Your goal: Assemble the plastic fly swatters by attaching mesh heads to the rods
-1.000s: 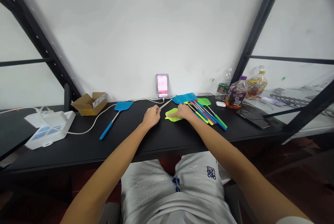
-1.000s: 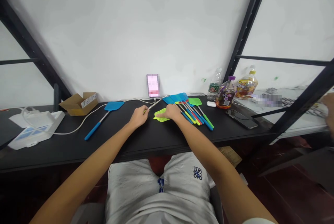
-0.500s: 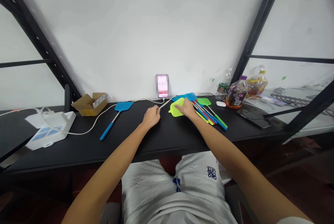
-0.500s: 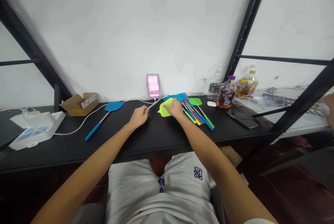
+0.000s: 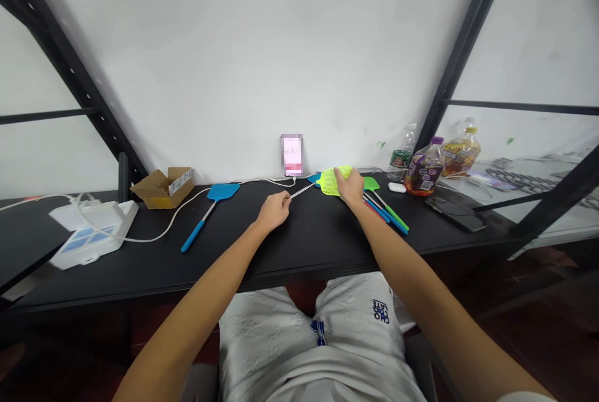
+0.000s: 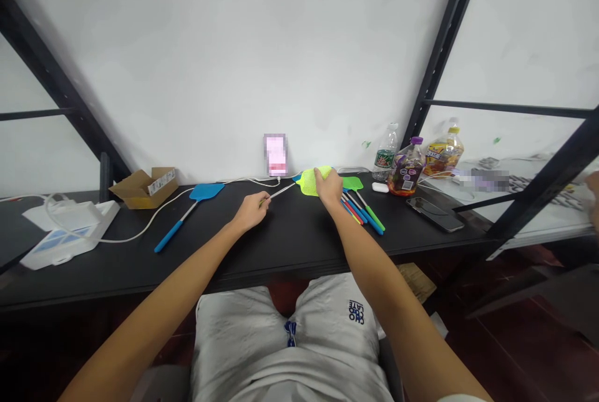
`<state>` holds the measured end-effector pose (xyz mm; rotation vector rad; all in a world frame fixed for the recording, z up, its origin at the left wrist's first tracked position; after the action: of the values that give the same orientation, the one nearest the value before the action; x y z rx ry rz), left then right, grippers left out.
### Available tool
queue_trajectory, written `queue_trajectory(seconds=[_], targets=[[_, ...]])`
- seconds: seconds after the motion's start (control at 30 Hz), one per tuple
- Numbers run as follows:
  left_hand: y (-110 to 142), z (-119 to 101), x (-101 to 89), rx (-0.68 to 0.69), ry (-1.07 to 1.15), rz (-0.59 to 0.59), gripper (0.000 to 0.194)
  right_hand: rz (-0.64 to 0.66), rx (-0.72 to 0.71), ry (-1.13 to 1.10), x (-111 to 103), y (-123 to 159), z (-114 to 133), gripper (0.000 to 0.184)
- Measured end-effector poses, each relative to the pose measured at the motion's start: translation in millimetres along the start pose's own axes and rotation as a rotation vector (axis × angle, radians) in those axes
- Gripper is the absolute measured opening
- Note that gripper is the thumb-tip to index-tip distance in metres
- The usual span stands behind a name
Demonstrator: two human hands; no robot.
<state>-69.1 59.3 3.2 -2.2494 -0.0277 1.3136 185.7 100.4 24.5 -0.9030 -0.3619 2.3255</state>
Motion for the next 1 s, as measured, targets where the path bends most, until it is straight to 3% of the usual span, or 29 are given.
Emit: queue_trajectory(seconds=[0.33,0.7,1.0], targets=[[0.8,0.7,-1.3,0.005,0.013,0.004,0.018,0.024,-0.024,0.016,0.7,-0.8,1.5,0.054],[1.7,2.3,-5.0,0.109,0.066,0.030,0.022,0.053,-0.054,0.089,1.1,-7.1,-3.3,0.060],[3.4,5.1,-6.7,0.110,-0.079,0.065,0.021,0.116,-0.211,0.178,2.6,-11.1,-6.0,0.056]])
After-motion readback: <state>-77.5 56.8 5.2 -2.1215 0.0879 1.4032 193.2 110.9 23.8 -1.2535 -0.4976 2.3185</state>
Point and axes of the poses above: each hand's wrist, its own y-axis away from the middle knuckle, its own x-axis out of the palm, z = x × y, the point moved 2 cm from there along -y, towards the middle knuckle, and after that the axes turned 2 degrees about -y, right-handed, at the moved point
